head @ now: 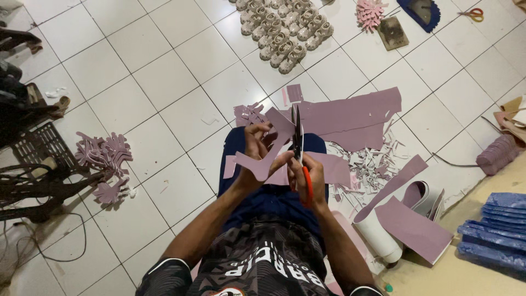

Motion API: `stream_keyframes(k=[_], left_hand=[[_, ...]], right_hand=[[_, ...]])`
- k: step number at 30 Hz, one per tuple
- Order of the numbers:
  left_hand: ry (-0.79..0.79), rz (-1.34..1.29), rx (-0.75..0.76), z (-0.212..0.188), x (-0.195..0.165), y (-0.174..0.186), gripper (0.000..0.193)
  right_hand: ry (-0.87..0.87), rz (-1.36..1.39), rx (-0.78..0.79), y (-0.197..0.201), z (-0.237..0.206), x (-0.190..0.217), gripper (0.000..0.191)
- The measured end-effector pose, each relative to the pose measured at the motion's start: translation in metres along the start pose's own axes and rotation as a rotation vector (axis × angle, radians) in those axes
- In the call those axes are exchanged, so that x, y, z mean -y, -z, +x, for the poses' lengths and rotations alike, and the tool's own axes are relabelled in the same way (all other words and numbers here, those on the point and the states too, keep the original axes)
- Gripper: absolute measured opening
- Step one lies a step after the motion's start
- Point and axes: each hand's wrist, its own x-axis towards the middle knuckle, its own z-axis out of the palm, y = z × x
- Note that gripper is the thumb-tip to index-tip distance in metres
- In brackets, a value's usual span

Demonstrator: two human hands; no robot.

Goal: The person sits on the workshop floor and cuts mauve foam sheets with red-handled scissors, trimming curved petal shapes from the material and letting scraps fall onto the floor among finished foam flower pieces.

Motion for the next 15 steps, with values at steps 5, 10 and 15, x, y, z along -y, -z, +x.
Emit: stream_keyframes(k=[5, 10, 15], left_hand=[[0.084, 0.333, -0.222, 0.006, -0.014, -0.014, 0.042], [0.272, 0.172, -0.203, 0.009, -0.039, -0.020, 0.049], [0.125, 0.193, -0.190, 0.012, -0.041, -0.012, 0.057]], right_hand=[[0.063, -0.076, 0.014, -0.013, 0.005, 0.004, 0.040], [0.209, -0.048, 0.083, -0.015, 0.010, 0.015, 0.050], [0.164, -0.024, 0.081, -0.014, 0.007, 0.018, 0.052]])
